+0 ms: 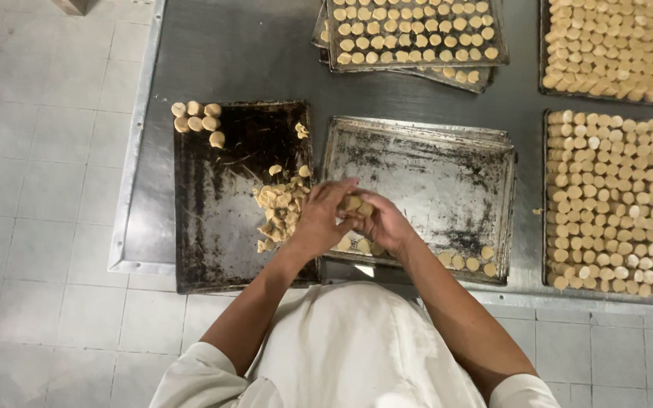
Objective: The person picks up small circular pieces of dough from a tray and arranges them in rows on a metal baking tray by hand, separating pieces that are stuck together.
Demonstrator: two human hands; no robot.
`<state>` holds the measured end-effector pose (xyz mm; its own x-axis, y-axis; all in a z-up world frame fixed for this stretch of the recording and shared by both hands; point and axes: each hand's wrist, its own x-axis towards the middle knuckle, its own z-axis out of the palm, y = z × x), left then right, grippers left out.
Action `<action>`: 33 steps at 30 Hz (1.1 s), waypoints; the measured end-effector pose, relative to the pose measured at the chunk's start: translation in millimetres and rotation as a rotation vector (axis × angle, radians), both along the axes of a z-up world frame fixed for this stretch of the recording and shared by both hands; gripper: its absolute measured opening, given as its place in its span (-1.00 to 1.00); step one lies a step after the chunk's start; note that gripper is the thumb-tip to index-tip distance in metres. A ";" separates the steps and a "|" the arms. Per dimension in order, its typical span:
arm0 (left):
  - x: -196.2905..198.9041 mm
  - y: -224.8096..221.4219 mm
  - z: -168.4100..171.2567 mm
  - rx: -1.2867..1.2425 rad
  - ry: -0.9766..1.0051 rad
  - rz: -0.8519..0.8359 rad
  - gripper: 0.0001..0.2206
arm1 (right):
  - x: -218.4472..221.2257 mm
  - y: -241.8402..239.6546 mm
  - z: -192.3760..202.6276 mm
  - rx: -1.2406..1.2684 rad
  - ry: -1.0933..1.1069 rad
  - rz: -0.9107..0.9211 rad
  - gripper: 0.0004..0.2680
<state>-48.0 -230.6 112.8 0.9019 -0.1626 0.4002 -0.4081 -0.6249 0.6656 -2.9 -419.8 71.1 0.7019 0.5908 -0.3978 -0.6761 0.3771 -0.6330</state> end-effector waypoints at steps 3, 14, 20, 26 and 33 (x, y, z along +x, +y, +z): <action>-0.2 3.4 -5.7 -0.202 0.188 0.072 -0.69 | 2.9 1.3 -7.0 -0.148 -0.073 -0.053 -0.71; -9.1 13.0 -42.7 -0.286 0.418 0.093 -0.92 | -4.0 7.6 -31.3 -0.407 -0.251 0.012 -0.79; -0.1 25.2 -74.4 -0.129 0.444 0.089 -0.92 | -10.6 -8.1 -43.8 -0.376 -0.117 -0.089 -0.82; -2.7 17.2 -76.0 0.219 0.509 0.181 -0.92 | -13.0 -7.8 -40.5 -0.574 -0.065 -0.045 -0.75; -6.8 5.7 -58.0 -0.143 0.507 0.064 -0.89 | -24.6 -1.7 -50.8 -0.434 -0.198 -0.052 -0.76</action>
<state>-54.9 -224.9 54.8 0.9942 -0.0771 -0.0744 0.0227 -0.5267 0.8497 -27.5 -421.5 20.3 0.8134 0.3616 -0.4557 -0.5140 0.0800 -0.8540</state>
